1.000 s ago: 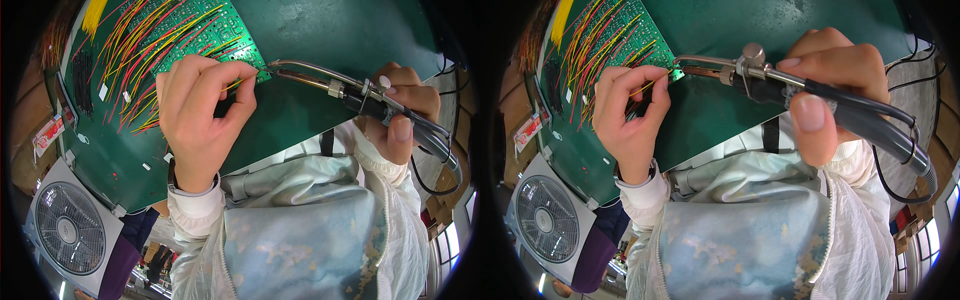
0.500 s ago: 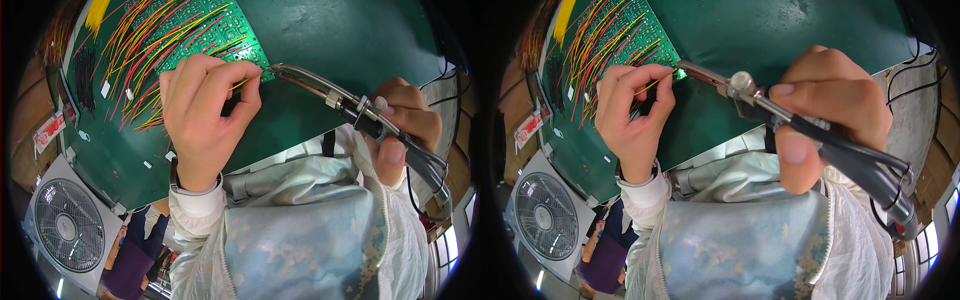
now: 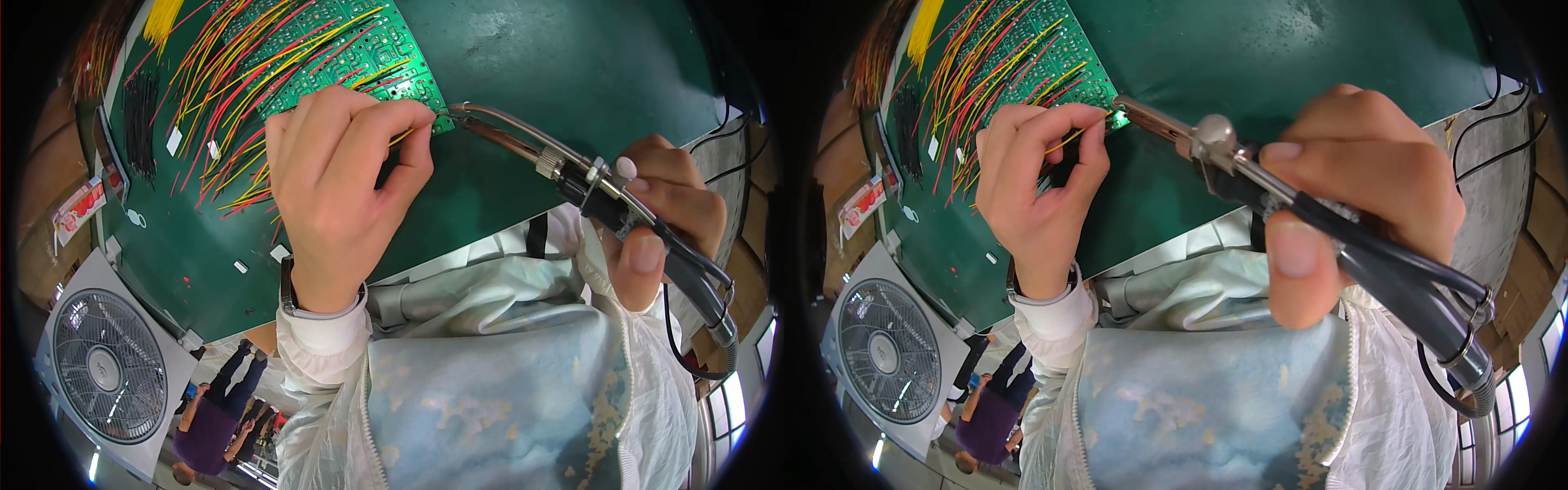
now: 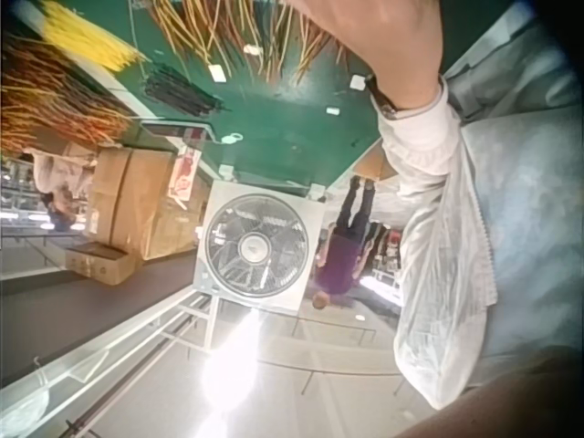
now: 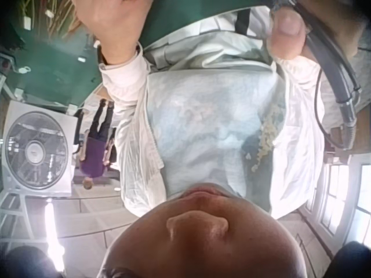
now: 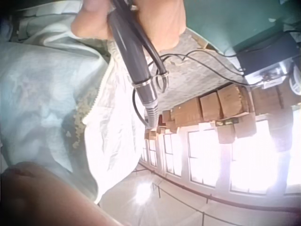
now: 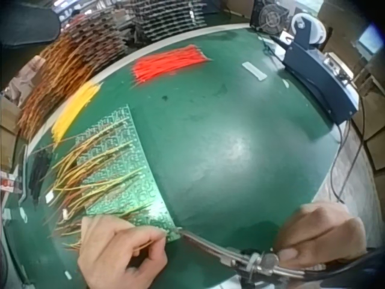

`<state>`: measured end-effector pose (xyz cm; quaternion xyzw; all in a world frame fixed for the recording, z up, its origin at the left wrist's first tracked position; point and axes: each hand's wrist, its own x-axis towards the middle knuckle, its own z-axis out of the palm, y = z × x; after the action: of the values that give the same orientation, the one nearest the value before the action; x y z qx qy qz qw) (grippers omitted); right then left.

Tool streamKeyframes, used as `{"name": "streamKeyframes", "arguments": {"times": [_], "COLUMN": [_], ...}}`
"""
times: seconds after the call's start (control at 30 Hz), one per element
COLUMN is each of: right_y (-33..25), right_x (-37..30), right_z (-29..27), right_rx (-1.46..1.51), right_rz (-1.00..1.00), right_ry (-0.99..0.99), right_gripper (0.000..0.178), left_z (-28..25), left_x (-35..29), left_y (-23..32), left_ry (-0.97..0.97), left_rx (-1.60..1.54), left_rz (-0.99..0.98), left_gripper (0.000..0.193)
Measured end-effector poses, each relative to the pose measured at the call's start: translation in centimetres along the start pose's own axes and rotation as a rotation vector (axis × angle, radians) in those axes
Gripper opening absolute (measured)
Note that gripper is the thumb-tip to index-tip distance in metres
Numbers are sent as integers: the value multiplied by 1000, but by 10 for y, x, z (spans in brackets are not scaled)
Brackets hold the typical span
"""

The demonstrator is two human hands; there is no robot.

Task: The person solders wires onto a circuit board using a soldering iron, picking up individual wires from the table and attaching them to the board.

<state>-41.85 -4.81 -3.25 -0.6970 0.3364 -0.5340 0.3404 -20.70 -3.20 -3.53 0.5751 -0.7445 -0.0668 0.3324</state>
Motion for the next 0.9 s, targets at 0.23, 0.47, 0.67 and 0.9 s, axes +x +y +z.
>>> {"name": "streamKeyframes", "arguments": {"times": [0.23,0.47,0.67,0.9], "right_y": [3,3,3,4], "right_x": [5,4,5,11], "right_z": [-15,-9,-2,0], "right_rx": [30,11,44,91], "right_rz": [-59,-41,1,-8], "right_ry": [23,19,37,-1], "right_gripper": [31,32,32,30], "left_z": [-2,-2,-2,-7], "left_x": [1,1,1,-2], "left_y": [1,-2,2,1], "left_ry": [-14,-20,-13,-52], "left_rx": [15,5,-6,19], "left_rz": [24,23,-38,-34], "left_gripper": [23,23,25,20]}}
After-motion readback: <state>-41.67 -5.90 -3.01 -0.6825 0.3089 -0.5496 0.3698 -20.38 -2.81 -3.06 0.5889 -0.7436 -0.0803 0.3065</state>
